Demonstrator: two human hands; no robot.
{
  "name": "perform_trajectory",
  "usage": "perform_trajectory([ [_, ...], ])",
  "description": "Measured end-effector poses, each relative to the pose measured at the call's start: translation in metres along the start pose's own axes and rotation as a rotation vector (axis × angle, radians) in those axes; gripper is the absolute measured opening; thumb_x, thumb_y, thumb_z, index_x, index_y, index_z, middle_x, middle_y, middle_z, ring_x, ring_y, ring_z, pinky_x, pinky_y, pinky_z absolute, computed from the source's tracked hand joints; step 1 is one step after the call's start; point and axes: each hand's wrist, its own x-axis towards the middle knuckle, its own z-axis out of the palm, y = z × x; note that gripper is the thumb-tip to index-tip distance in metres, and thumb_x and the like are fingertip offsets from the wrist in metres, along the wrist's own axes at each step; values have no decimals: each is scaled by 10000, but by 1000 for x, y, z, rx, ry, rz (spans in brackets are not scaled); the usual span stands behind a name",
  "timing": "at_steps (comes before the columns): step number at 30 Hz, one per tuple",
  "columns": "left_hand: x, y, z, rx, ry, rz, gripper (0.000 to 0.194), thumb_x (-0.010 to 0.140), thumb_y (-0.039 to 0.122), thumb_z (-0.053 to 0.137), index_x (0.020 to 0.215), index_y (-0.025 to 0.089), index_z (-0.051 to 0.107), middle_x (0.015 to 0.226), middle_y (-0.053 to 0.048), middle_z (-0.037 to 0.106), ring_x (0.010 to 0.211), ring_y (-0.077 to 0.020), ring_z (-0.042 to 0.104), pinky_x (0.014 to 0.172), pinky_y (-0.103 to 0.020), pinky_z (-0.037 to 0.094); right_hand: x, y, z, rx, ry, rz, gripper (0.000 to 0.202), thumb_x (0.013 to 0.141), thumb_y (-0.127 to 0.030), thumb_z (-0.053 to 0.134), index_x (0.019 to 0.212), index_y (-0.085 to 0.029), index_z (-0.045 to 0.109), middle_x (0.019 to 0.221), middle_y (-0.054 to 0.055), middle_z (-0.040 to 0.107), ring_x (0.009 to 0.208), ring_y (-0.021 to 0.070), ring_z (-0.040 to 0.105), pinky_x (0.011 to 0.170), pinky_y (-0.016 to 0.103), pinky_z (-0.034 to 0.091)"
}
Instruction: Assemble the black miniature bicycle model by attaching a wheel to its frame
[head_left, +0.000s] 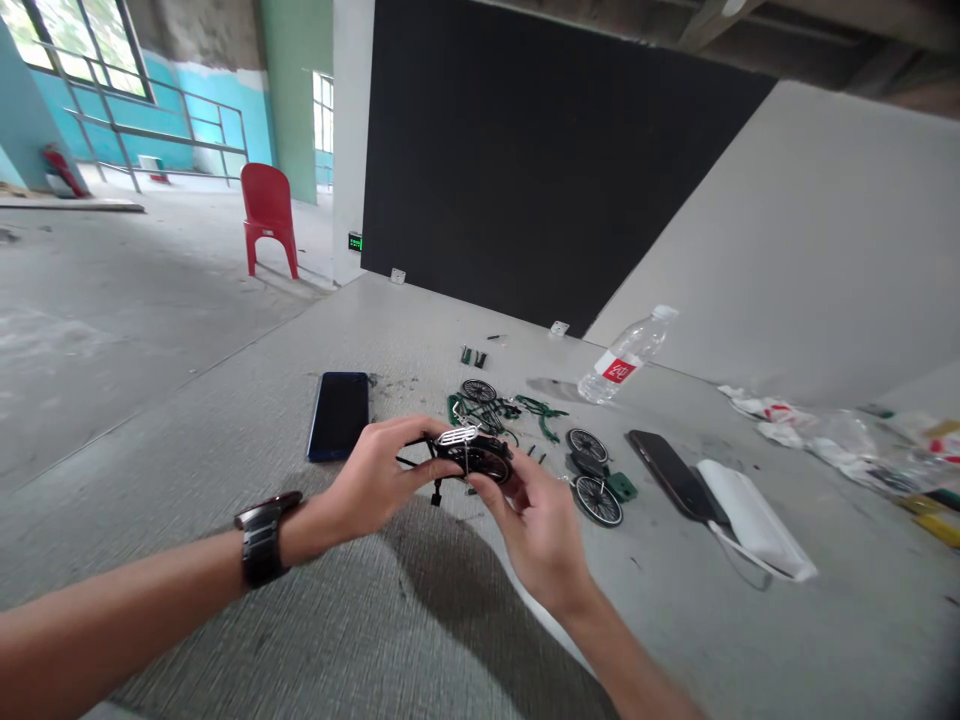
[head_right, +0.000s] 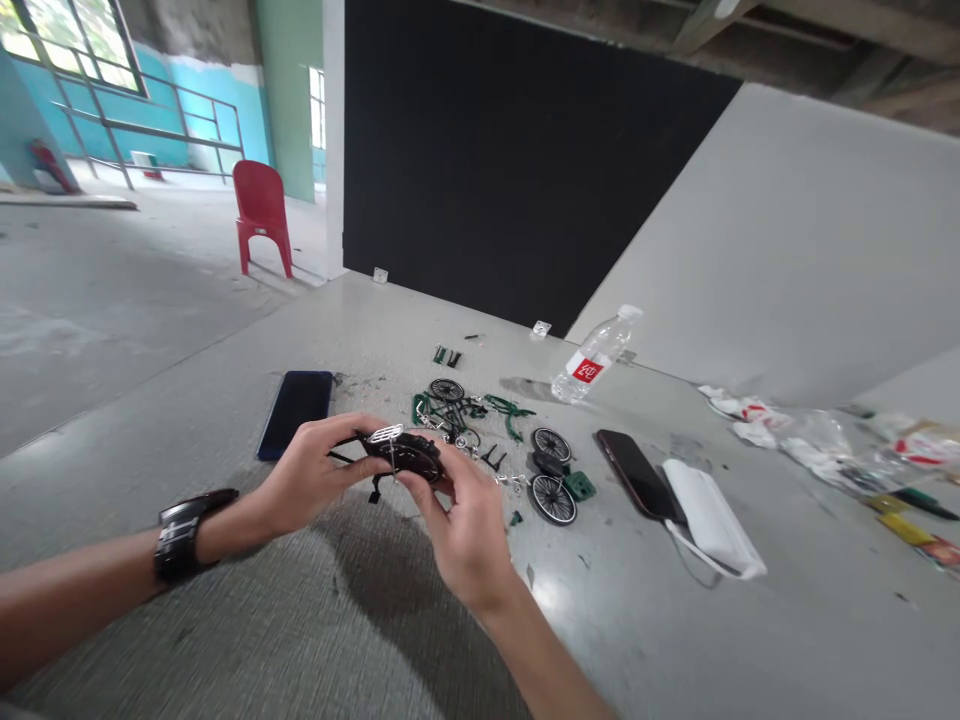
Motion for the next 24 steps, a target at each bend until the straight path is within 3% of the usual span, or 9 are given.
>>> perform_trajectory([
  [3, -1, -1, 2, -35, -18, -61, 97, 868, 262, 688, 908, 174, 682, 830, -11, 718, 771, -156, 632, 732, -270, 480, 0, 0, 0, 31, -37, 12, 265, 932, -363, 594, 1147, -230, 670, 1042, 73, 720, 912, 226, 684, 702, 312, 572],
  [13, -1, 7, -3, -31, -108, -102, 171, 894, 308, 628, 913, 147, 685, 758, -16, 699, 681, -148, 600, 646, -259, 463, 3, 3, -3, 332, -86, 143, 207, 850, -324, 714, 1042, -247, 708, 977, 24, 727, 901, 187, 684, 807, 321, 563],
  [19, 3, 8, -5, -157, -159, -253, 293, 894, 416, 613, 923, 131, 671, 722, -25, 657, 636, -138, 566, 569, -238, 439, 9, 5, -6, 517, -175, 206, 262, 847, -336, 723, 1100, -267, 720, 1040, 35, 736, 986, 199, 678, 879, 345, 554],
  [24, 2, 7, -2, -196, -146, -323, 330, 879, 455, 616, 936, 134, 663, 725, -19, 630, 635, -132, 544, 558, -233, 444, 9, 5, -5, 557, -161, 232, 244, 855, -349, 712, 1079, -256, 737, 1057, 46, 742, 989, 209, 685, 918, 387, 552],
])
